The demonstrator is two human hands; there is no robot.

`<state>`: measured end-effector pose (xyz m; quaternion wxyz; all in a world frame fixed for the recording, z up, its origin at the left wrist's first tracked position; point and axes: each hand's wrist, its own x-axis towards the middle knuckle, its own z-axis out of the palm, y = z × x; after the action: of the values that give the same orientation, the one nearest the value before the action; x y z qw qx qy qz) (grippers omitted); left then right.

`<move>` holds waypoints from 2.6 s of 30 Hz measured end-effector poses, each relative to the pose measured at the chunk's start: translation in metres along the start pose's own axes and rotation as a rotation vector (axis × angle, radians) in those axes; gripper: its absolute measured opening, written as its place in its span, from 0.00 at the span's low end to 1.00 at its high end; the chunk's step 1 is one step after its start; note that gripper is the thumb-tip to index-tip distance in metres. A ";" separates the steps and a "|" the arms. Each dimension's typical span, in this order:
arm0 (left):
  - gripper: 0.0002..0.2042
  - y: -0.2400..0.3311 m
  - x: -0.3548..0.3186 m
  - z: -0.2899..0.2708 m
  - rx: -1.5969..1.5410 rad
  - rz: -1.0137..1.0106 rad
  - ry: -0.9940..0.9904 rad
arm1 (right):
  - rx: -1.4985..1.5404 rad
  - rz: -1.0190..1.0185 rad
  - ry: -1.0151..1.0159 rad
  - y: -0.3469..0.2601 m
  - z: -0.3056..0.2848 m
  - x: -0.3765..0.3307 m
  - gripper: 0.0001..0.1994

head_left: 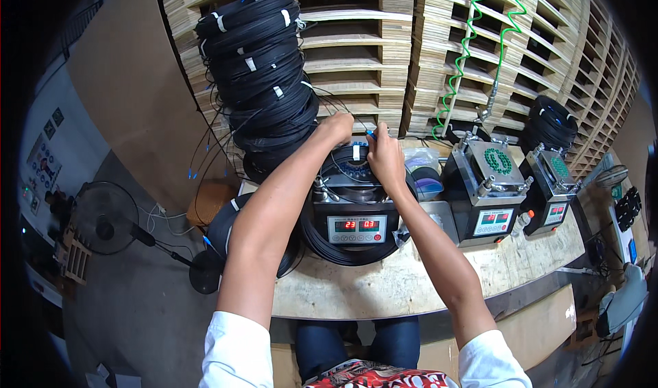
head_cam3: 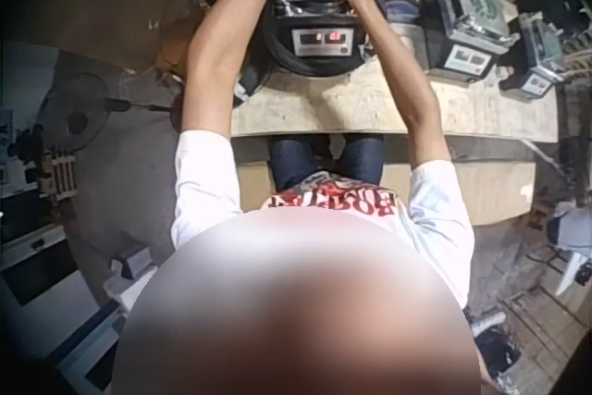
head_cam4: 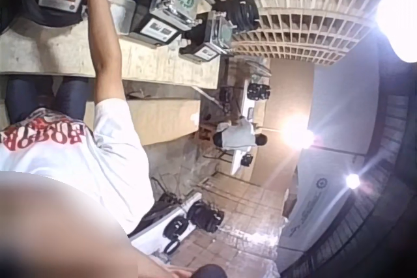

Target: Operating multiple cable polishing machines to polish the connectors of fiber optic cables.

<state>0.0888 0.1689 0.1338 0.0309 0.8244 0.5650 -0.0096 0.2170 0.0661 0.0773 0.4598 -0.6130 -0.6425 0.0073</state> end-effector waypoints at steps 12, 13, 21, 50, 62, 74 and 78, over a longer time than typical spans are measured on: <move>0.14 0.004 0.005 0.011 -0.003 0.094 0.040 | 0.133 -0.028 0.019 0.014 0.005 0.008 0.10; 0.14 0.006 0.007 0.010 0.012 0.103 0.012 | 0.128 -0.030 0.021 0.016 0.005 0.008 0.10; 0.13 -0.032 0.013 0.006 -0.048 0.156 -0.092 | 0.133 -0.018 0.018 0.012 0.007 0.006 0.11; 0.12 -0.043 -0.198 0.091 -1.153 0.350 0.656 | 0.810 0.111 0.065 0.030 -0.070 -0.107 0.13; 0.13 -0.061 -0.224 0.122 -0.894 -0.020 0.743 | 0.618 0.109 0.019 0.094 -0.087 -0.104 0.34; 0.21 -0.053 -0.242 0.175 -0.766 0.019 1.011 | 0.367 0.081 0.008 0.100 -0.064 -0.130 0.23; 0.20 -0.045 -0.244 0.176 -0.742 -0.179 0.689 | 0.466 0.193 -0.089 0.094 -0.070 -0.137 0.23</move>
<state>-0.0383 -0.0529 -0.0313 0.1326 0.6616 0.5761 0.4613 0.3082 -0.0581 -0.0154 0.5569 -0.5481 -0.5817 0.2260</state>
